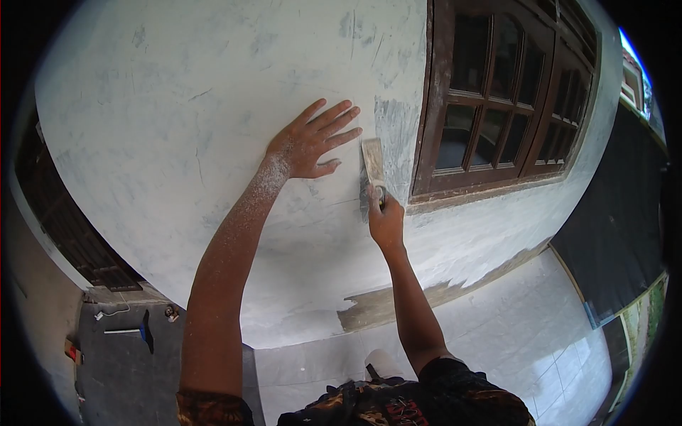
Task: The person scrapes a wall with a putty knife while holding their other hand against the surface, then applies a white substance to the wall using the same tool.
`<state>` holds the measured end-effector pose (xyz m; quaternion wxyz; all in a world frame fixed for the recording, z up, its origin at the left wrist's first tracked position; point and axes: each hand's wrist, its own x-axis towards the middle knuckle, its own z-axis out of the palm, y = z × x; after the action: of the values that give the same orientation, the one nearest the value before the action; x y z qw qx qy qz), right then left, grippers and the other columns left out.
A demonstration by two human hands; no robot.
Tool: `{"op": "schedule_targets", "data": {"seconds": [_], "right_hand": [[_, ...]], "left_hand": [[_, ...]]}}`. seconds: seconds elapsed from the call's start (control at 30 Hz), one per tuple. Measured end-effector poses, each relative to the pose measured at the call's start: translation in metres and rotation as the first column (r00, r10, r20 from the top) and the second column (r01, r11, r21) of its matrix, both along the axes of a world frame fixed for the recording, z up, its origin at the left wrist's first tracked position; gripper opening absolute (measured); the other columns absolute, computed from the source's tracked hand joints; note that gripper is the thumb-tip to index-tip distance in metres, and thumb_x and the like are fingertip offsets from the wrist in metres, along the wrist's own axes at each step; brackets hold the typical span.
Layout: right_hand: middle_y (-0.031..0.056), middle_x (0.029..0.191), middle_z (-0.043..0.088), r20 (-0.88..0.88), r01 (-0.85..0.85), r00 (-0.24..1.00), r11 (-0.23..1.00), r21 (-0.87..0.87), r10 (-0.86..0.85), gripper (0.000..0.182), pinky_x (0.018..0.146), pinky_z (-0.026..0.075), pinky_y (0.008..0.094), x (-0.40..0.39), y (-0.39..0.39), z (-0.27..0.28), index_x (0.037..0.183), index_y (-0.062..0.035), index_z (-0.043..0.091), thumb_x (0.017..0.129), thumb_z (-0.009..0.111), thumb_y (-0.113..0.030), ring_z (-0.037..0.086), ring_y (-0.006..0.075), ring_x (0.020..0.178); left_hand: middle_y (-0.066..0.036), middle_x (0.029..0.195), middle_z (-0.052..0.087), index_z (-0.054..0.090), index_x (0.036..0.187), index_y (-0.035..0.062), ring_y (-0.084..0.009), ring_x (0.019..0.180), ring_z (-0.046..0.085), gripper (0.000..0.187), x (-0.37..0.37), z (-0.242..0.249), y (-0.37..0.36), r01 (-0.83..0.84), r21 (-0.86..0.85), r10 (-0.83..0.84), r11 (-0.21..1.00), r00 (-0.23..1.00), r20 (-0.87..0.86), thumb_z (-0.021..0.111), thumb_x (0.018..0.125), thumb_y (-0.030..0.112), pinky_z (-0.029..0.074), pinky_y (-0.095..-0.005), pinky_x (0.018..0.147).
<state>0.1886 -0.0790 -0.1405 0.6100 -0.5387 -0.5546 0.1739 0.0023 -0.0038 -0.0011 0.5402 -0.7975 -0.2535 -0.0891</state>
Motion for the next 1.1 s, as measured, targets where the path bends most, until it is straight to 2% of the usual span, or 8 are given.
{"op": "schedule_targets", "data": {"seconds": [0.13,0.33,0.47,0.53,0.73,0.87,0.93,1.1], "right_hand": [[0.0245,0.068,0.063,0.009,0.040,0.999,0.999,-0.018,-0.040,0.043,0.058,0.047,0.0428,0.001,-0.008,-0.029,0.089,0.0064,0.065,0.098,0.057,-0.035,0.066,0.0351,0.063],[0.0249,0.068,0.062,0.026,0.007,1.000,0.999,-0.050,-0.006,0.043,0.059,0.046,0.0433,0.000,-0.001,0.004,0.087,0.0059,0.065,0.097,0.057,-0.035,0.064,0.0374,0.062],[0.0252,0.067,0.061,0.023,0.015,1.000,1.000,0.020,-0.016,0.043,0.058,0.046,0.0430,0.000,-0.003,-0.027,0.086,0.0060,0.064,0.098,0.057,-0.035,0.063,0.0378,0.061],[0.0115,0.055,0.050,0.014,0.071,0.997,0.993,0.089,-0.072,0.048,0.052,0.037,0.0366,-0.006,0.001,-0.035,0.081,0.0047,0.061,0.098,0.056,-0.040,0.042,0.0153,0.053],[0.0120,0.057,0.051,-0.035,0.017,0.999,0.999,0.030,-0.016,0.047,0.054,0.039,0.0371,-0.009,0.009,-0.012,0.081,0.0048,0.061,0.098,0.057,-0.038,0.044,0.0158,0.056],[0.0114,0.057,0.051,-0.069,0.029,0.997,0.994,0.108,-0.021,0.046,0.053,0.038,0.0372,-0.009,0.005,-0.039,0.080,0.0049,0.060,0.098,0.057,-0.037,0.042,0.0155,0.055],[0.0255,0.065,0.058,0.021,0.041,0.999,0.999,0.007,-0.041,0.039,0.056,0.042,0.0441,-0.007,0.001,-0.030,0.088,0.0060,0.063,0.098,0.057,-0.032,0.055,0.0370,0.054],[0.0264,0.066,0.058,-0.004,0.015,1.000,0.998,0.065,-0.014,0.040,0.056,0.043,0.0446,-0.008,0.010,-0.011,0.087,0.0056,0.063,0.098,0.057,-0.032,0.058,0.0381,0.057]], "left_hand": [[-0.001,0.161,0.018,0.031,0.150,0.0314,-0.0200,0.149,0.013,0.074,0.000,0.000,0.001,0.004,-0.022,-0.004,1.000,1.000,0.005,0.053,0.086,0.061,0.006,-0.0489,0.122],[-0.001,0.161,0.018,0.031,0.150,0.0319,-0.0204,0.149,0.012,0.076,0.003,-0.001,-0.001,-0.015,0.000,0.015,1.000,1.000,-0.002,0.055,0.085,0.061,0.005,-0.0500,0.122],[-0.002,0.161,0.018,0.030,0.151,0.0318,-0.0208,0.149,0.012,0.077,0.004,-0.001,0.000,-0.008,-0.019,0.008,1.000,1.000,0.007,0.055,0.084,0.061,0.005,-0.0502,0.122],[-0.002,0.161,0.018,0.030,0.151,0.0319,-0.0207,0.149,0.012,0.077,0.004,0.000,0.001,-0.005,-0.018,0.005,1.000,1.000,0.010,0.055,0.084,0.061,0.005,-0.0501,0.122],[-0.002,0.161,0.019,0.032,0.150,0.0316,-0.0204,0.149,0.014,0.075,0.003,-0.001,-0.001,0.015,-0.063,-0.013,0.998,0.999,0.033,0.057,0.084,0.059,0.006,-0.0495,0.122],[-0.002,0.160,0.020,0.035,0.149,0.0304,-0.0197,0.149,0.015,0.074,0.002,-0.001,-0.001,0.042,-0.078,-0.038,0.996,0.998,0.051,0.060,0.084,0.056,0.008,-0.0482,0.122],[-0.002,0.160,0.021,0.036,0.148,0.0301,-0.0195,0.148,0.015,0.074,0.002,0.000,0.000,0.055,-0.078,-0.051,0.995,0.997,0.058,0.061,0.083,0.055,0.008,-0.0479,0.122],[-0.002,0.160,0.023,0.038,0.147,0.0291,-0.0195,0.148,0.015,0.073,0.002,-0.001,0.000,0.059,-0.080,-0.055,0.995,0.997,0.054,0.062,0.083,0.054,0.009,-0.0483,0.122]]}}
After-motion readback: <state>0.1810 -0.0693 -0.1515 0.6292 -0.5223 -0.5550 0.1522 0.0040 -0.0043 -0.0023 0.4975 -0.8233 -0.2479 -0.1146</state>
